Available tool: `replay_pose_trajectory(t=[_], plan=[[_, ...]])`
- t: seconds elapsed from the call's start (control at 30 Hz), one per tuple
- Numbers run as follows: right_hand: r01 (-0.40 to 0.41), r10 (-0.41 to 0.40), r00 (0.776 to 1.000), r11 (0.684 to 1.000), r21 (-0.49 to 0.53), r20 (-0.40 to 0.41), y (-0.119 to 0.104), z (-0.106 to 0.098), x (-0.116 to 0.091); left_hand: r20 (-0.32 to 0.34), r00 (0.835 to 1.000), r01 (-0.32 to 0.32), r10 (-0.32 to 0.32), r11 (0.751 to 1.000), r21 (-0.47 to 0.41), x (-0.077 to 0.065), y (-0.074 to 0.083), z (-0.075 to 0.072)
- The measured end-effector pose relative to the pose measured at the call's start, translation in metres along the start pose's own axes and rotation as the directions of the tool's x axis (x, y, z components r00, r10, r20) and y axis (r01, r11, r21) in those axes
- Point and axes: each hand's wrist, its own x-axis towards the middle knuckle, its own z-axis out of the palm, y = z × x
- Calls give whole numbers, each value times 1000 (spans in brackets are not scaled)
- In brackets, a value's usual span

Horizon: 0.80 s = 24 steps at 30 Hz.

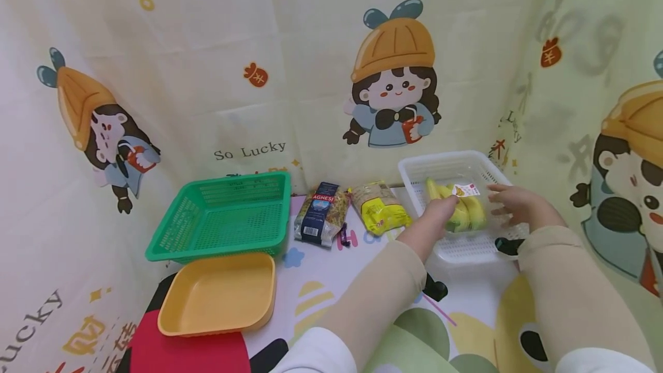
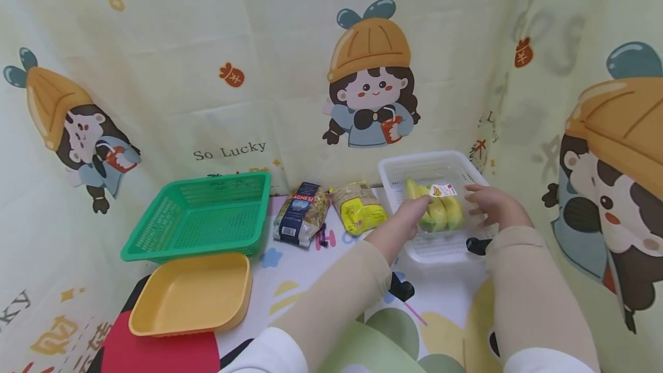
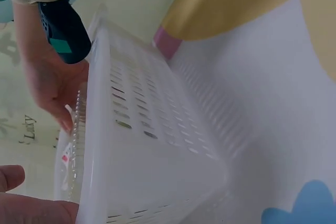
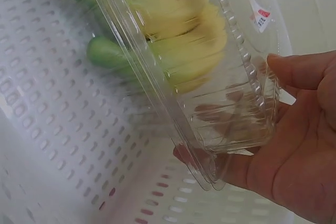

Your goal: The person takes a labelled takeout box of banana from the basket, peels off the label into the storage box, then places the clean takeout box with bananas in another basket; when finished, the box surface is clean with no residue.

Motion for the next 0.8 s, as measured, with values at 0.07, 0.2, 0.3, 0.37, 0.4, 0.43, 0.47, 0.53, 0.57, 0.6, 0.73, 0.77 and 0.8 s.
replay_pose_trajectory(t=[0.07,0.2,0.3,0.37,0.4,0.43,0.47,0.53,0.57,0.6,0.73,0.77,0.8], plan=[[12,-12,1000,1000,1,8,-2,1,1,9,1000,13,-13,1000,2,1,-2,-3],[37,-37,999,999,-29,-3,-6,-1,1,19,1000,9,-9,1000,2,0,0,-8],[73,-74,997,996,-60,-22,-13,-4,-2,31,999,-25,25,1000,16,-5,6,-10],[103,-107,994,991,-85,-33,-19,-6,-6,53,997,-50,48,998,35,-9,12,-14],[120,-124,991,987,-104,-39,-23,-7,-10,66,996,-61,58,997,42,-13,15,-17],[135,-141,989,984,-116,-44,-26,-7,-14,84,994,-72,68,996,54,-16,18,-20],[151,-159,986,980,-127,-50,-29,-7,-18,105,991,-85,78,994,67,-19,21,-23],[183,-195,979,971,-154,-63,-36,-7,-26,146,984,-116,100,987,110,-25,27,-30],[197,-211,975,966,-168,-71,-39,-6,-30,161,980,-137,114,981,135,-28,30,-34],[209,-226,971,961,-181,-81,-42,-5,-34,172,976,-159,131,973,166,-30,33,-37],[248,-273,956,947,-203,-108,-53,4,-46,157,970,-223,184,932,287,-34,41,-51],[255,-281,953,946,-200,-116,-55,8,-48,148,970,-232,195,924,303,-34,42,-56],[266,-292,949,944,-195,-122,-58,13,-50,140,968,-244,209,916,318,-34,42,-60]])
